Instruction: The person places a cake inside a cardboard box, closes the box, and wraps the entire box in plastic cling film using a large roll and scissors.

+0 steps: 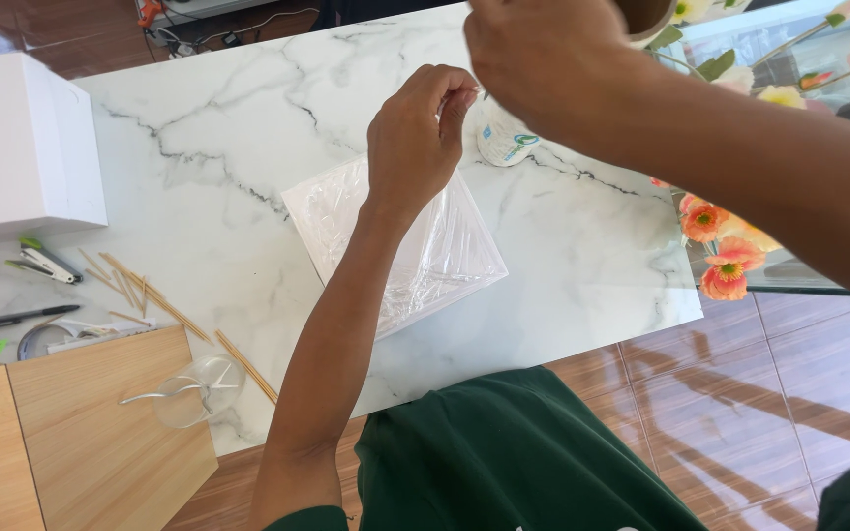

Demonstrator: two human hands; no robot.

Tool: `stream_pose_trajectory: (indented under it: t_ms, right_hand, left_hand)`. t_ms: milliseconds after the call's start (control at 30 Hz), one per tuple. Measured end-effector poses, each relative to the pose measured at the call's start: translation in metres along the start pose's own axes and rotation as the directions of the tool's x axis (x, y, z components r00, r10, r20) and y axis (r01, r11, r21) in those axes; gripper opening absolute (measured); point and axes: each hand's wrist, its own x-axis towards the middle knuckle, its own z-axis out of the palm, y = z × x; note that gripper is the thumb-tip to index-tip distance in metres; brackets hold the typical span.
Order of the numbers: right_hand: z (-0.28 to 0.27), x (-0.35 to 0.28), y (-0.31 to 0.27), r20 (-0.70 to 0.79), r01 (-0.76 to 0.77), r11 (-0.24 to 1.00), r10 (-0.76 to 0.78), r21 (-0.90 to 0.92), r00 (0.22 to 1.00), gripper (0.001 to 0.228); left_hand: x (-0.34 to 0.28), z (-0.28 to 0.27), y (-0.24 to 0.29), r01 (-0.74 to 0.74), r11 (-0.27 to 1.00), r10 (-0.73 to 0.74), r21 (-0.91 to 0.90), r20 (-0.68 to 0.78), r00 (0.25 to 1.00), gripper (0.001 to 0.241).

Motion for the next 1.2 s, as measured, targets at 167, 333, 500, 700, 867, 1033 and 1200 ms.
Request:
stream_pose_trajectory:
  t_ms: [167,333,500,700,867,1033,1200]
  right_hand:
    - [0.043,0.033,-0.012,0.129,0.057,0.998,-0.054,-0.019,0.990,0.022]
    - [0.057,0.045,-0.017,0.101,0.037,0.997,-0.029,-0.073,0.995,0.036]
    - [0.079,0.058,-0.026,0.083,0.047,0.997,-0.042,-0.062,0.996,0.033]
    - [0.074,0.065,-0.030,0.235,0.023,0.995,-0.046,0.102,0.971,0.031]
    - [0.091,0.073,-0.040,0.239,0.051,0.997,-0.062,0.055,0.969,0.034]
    - [0.136,0.089,-0.054,0.255,0.051,0.992,-0.079,0.114,0.964,0.020]
    - [0.146,0.100,-0.067,0.274,0.037,0.998,-0.047,0.040,0.961,0.042]
  left_hand:
    - [-0.005,-0.005,0.001,0.070,0.997,-0.072,0.035,0.044,0.996,0.003]
    - [-0.013,-0.014,-0.001,0.046,0.998,-0.044,-0.050,0.036,0.998,0.006]
    - [-0.023,-0.018,0.005,0.049,0.996,-0.042,-0.074,0.091,0.995,0.012]
    - [-0.037,-0.031,0.012,0.156,0.984,-0.143,-0.086,0.140,0.980,0.016]
    - [-0.049,-0.036,0.010,0.124,0.990,-0.113,-0.063,0.158,0.981,0.014]
    - [-0.072,-0.047,0.013,0.086,0.995,-0.075,-0.042,0.204,0.976,0.009]
    - [-0.103,-0.048,-0.007,-0.021,0.995,-0.015,0.100,0.347,0.938,0.005]
